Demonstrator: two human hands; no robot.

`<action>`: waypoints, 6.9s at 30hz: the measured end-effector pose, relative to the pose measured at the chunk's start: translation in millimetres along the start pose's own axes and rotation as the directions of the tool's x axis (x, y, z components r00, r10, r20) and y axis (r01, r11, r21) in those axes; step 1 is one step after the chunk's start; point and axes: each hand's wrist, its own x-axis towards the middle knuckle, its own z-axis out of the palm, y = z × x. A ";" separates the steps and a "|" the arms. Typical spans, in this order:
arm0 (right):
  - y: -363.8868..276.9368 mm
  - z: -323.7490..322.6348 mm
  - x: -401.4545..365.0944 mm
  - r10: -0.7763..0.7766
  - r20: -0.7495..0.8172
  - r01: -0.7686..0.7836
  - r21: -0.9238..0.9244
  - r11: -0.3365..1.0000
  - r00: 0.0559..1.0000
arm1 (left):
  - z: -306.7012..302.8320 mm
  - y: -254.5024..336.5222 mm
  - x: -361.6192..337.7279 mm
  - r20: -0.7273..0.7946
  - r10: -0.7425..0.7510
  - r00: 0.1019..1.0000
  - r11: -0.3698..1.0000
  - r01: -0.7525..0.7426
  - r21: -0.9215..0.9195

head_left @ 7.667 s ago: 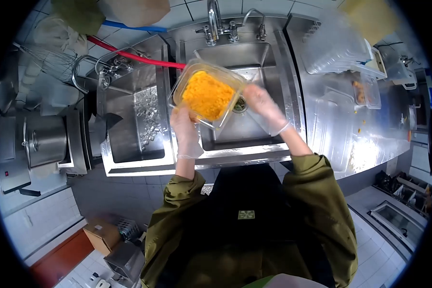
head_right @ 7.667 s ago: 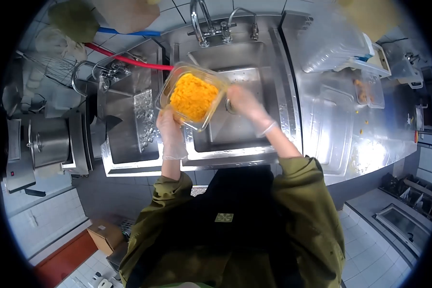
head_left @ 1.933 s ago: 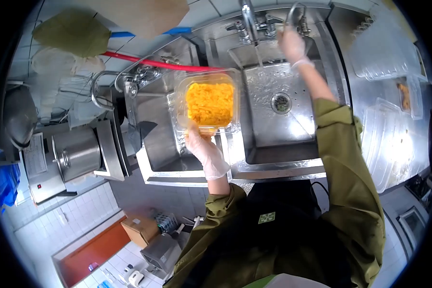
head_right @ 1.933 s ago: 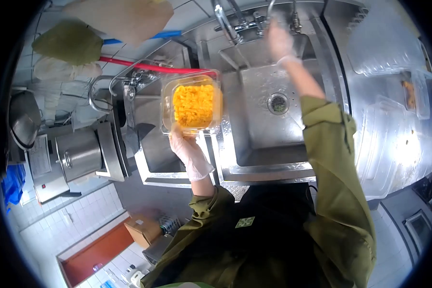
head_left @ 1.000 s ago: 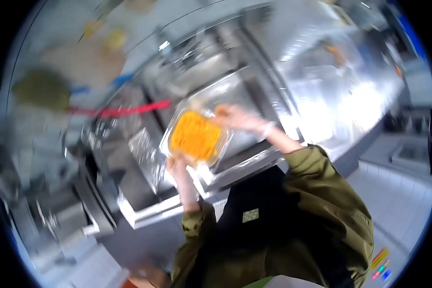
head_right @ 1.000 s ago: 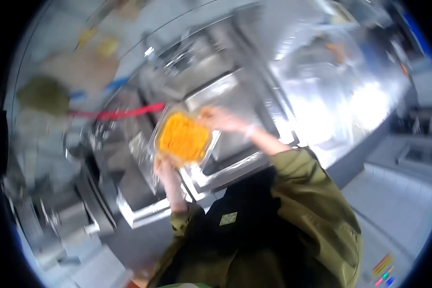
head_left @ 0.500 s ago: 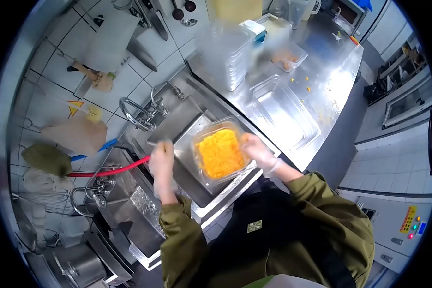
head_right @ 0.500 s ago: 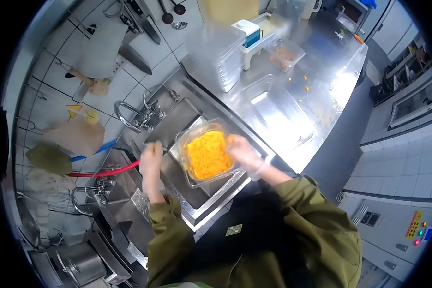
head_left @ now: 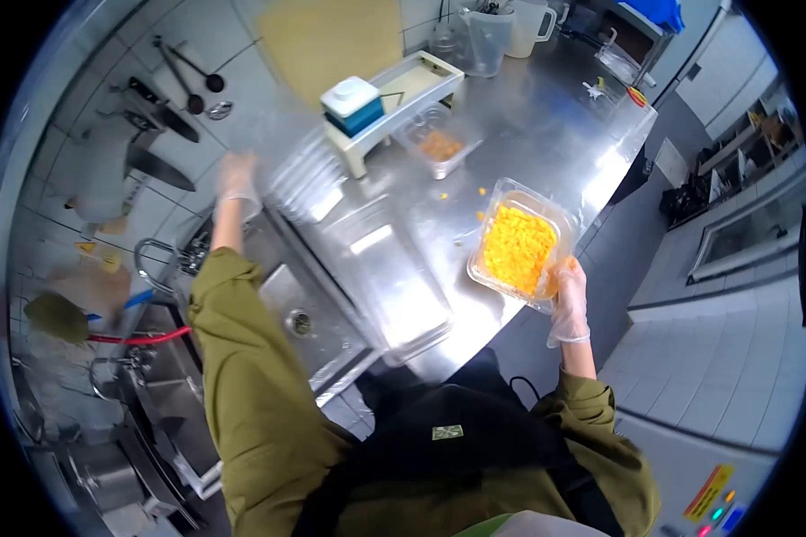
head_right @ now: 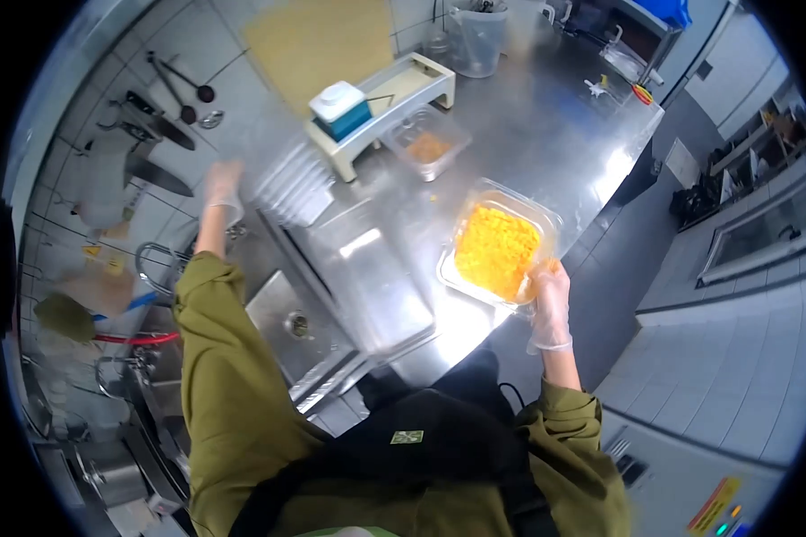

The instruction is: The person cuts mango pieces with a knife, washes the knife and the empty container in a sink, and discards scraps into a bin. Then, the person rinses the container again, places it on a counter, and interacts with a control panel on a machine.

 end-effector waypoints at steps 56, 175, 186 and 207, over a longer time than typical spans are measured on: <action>-18.3 61.0 484.2 0.414 0.707 0.053 -0.536 0.842 0.574 | 233.5 443.1 -46.9 -0.435 -0.397 0.809 0.896 0.444 0.008; 300.1 218.6 -437.2 -0.171 0.663 0.494 -0.336 0.802 0.728 | -163.0 -597.3 -753.2 -0.466 -0.470 0.750 0.881 0.366 -0.300; 437.8 397.8 -704.7 -0.041 0.748 0.454 -0.356 0.817 0.662 | -471.1 -987.0 -868.0 -0.727 -0.527 0.441 0.820 0.488 -0.298; 560.2 320.7 -1136.9 -0.098 0.133 0.155 -0.529 0.834 0.986 | -603.9 -1393.8 -469.8 -0.748 -0.153 0.646 0.986 0.156 -0.066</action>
